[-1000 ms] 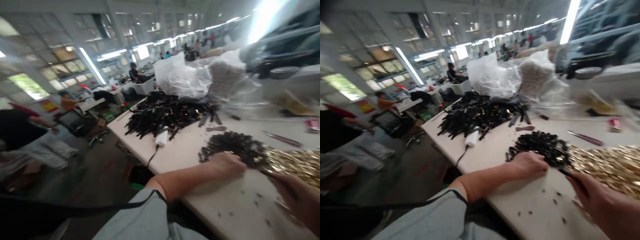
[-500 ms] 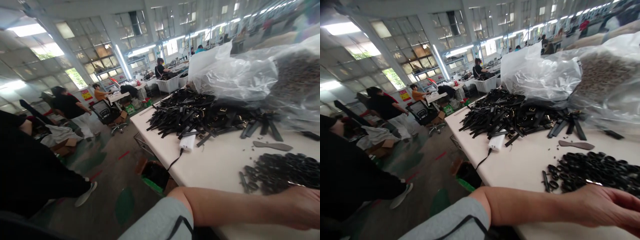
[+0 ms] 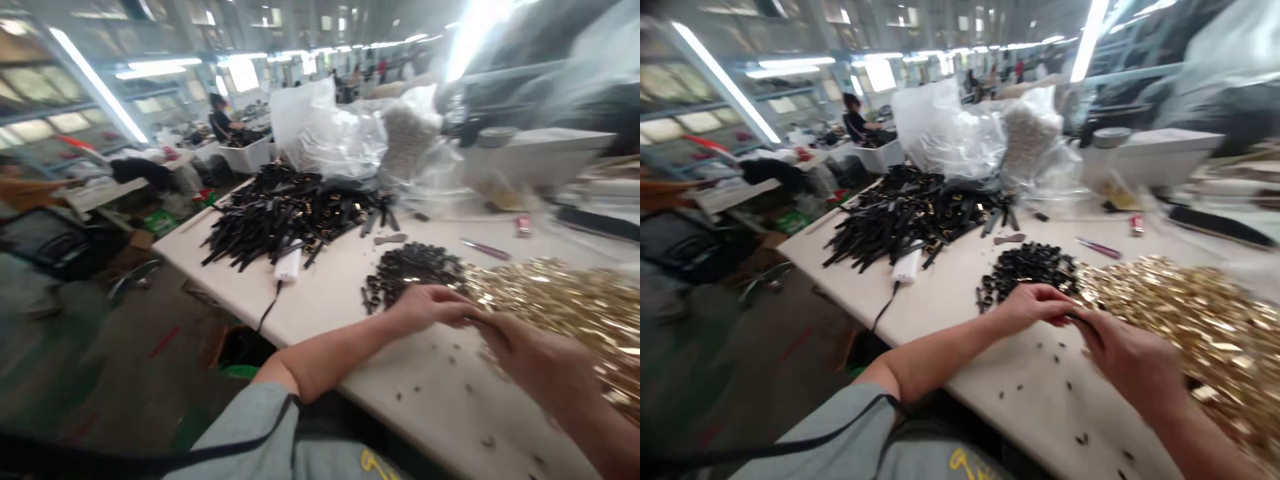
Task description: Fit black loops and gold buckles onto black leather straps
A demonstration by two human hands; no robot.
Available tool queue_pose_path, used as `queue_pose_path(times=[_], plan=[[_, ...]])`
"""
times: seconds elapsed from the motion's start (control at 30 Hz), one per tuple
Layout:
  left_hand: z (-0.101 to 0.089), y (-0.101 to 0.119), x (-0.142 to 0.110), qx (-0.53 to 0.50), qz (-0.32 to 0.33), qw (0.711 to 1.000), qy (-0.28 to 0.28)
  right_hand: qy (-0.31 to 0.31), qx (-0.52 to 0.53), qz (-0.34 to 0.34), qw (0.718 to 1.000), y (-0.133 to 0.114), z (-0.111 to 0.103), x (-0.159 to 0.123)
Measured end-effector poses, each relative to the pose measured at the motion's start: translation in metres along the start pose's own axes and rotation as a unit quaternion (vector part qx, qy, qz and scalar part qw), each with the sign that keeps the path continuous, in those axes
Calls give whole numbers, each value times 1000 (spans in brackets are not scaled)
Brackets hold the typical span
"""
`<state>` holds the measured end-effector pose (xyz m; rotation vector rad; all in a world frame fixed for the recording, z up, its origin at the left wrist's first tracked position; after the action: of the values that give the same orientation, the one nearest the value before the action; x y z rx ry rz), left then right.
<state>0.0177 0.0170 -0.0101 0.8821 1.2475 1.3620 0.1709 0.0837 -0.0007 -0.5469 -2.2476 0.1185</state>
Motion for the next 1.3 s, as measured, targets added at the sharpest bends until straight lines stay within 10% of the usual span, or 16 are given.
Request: queue_pose_path(times=[0.27,0.83,1.3], plan=[[-1,8,-11,-94,-53,994,27,-82,0,21,996,-6,-10,0],[4,16,-21,-236,-182,954,19,-32,109,0,994,-8,-17,-1],[5,8,-14,-79,-15,996,48,-99,50,84,990,-5,-31,8]])
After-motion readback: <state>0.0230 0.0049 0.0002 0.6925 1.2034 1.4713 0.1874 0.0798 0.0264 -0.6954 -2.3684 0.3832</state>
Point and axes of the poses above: each hand's wrist, its own x-axis towards the middle knuckle, its own z-axis out of the palm, y = z × x, the point moved 1 cm from there along x, towards the middle knuckle, and after that the axes turned 7 degrees about x, right-handed, at the moved point
